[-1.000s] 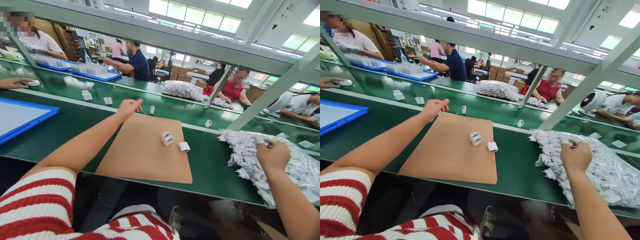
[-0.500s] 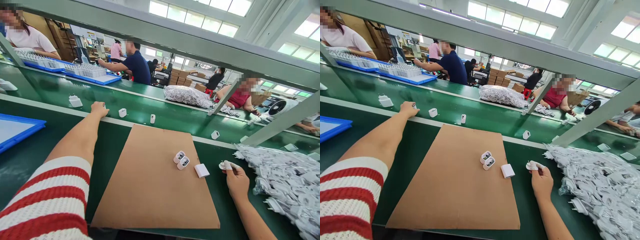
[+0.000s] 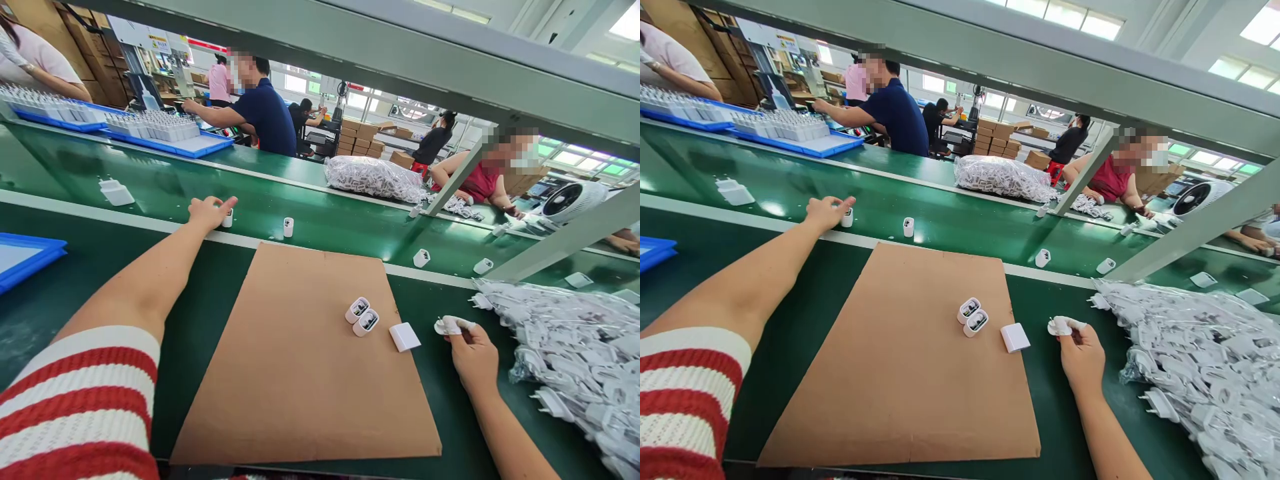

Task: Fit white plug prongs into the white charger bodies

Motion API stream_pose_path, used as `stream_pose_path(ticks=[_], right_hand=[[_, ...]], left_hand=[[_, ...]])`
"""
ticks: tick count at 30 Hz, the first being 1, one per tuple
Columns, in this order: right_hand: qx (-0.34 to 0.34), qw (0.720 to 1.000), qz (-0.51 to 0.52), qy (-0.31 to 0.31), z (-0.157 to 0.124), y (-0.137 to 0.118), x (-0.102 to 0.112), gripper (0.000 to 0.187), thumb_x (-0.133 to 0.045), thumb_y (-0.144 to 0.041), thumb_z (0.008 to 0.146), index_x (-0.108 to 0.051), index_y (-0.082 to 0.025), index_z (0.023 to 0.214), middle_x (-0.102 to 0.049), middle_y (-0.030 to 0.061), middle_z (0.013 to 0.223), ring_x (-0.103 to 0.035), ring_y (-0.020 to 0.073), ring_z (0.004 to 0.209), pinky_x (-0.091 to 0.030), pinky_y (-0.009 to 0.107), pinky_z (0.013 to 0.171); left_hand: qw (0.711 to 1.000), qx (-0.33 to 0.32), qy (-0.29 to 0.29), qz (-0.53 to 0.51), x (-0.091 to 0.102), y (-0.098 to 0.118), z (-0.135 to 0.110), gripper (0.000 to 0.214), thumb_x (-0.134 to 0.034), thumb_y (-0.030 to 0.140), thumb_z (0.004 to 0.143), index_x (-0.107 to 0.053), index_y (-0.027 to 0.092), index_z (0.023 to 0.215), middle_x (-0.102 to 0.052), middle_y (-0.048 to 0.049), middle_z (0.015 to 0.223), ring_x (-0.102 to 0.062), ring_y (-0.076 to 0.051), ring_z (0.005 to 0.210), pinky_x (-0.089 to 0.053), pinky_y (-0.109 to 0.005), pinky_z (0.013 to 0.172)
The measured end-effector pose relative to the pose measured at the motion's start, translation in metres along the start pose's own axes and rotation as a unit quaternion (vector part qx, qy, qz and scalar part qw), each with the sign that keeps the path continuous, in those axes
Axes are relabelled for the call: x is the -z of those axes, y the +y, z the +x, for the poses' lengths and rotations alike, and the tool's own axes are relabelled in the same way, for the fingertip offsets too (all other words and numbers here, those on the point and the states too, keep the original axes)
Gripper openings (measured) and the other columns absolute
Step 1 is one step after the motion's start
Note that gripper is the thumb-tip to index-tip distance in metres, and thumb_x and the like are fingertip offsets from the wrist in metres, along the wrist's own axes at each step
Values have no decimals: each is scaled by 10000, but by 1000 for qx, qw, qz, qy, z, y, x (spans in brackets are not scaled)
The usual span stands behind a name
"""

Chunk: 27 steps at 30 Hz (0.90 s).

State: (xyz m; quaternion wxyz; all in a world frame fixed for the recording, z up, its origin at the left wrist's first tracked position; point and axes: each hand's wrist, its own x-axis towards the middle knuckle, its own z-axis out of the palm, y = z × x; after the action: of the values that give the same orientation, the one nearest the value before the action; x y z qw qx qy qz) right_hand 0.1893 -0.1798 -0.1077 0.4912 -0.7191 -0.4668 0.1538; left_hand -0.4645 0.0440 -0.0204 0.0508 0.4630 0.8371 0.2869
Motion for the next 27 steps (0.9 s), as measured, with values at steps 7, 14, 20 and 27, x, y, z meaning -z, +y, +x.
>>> stream_pose_path(ticks=[7,14,20,27], right_hand=[[16,999,22,-20,-1,-2,2,559,-671,-685,766,-754,-177,985,-770,125,941,-728,283,829,-576,442,809],[28,998,50,-16,1,0,3,541,-673,-662,806,-736,-164,1007,-756,114,939,-708,250,818,-566,405,781],[45,996,82,5,2,-9,4,511,-661,-649,826,-713,-153,941,-730,107,899,-692,235,806,-565,391,760],[-19,976,216,-22,6,-15,5,465,-786,-582,734,-688,-172,929,-758,96,867,-730,233,744,-614,403,760]], left_hand=[[992,-92,-88,-7,2,31,-34,338,-842,334,555,-644,178,780,-656,-70,900,-595,-297,1028,-465,-311,930],[968,-136,-198,-74,-25,106,-79,459,-754,439,598,-717,215,997,-706,-24,853,-590,-155,676,-467,-243,595],[968,-141,-209,-1,-31,154,-99,342,-825,327,459,-709,160,734,-654,-47,701,-584,-207,689,-413,-272,570],[915,-216,-336,-53,7,171,-162,585,-723,517,750,-698,111,1170,-678,15,802,-490,-78,650,-395,-198,602]])
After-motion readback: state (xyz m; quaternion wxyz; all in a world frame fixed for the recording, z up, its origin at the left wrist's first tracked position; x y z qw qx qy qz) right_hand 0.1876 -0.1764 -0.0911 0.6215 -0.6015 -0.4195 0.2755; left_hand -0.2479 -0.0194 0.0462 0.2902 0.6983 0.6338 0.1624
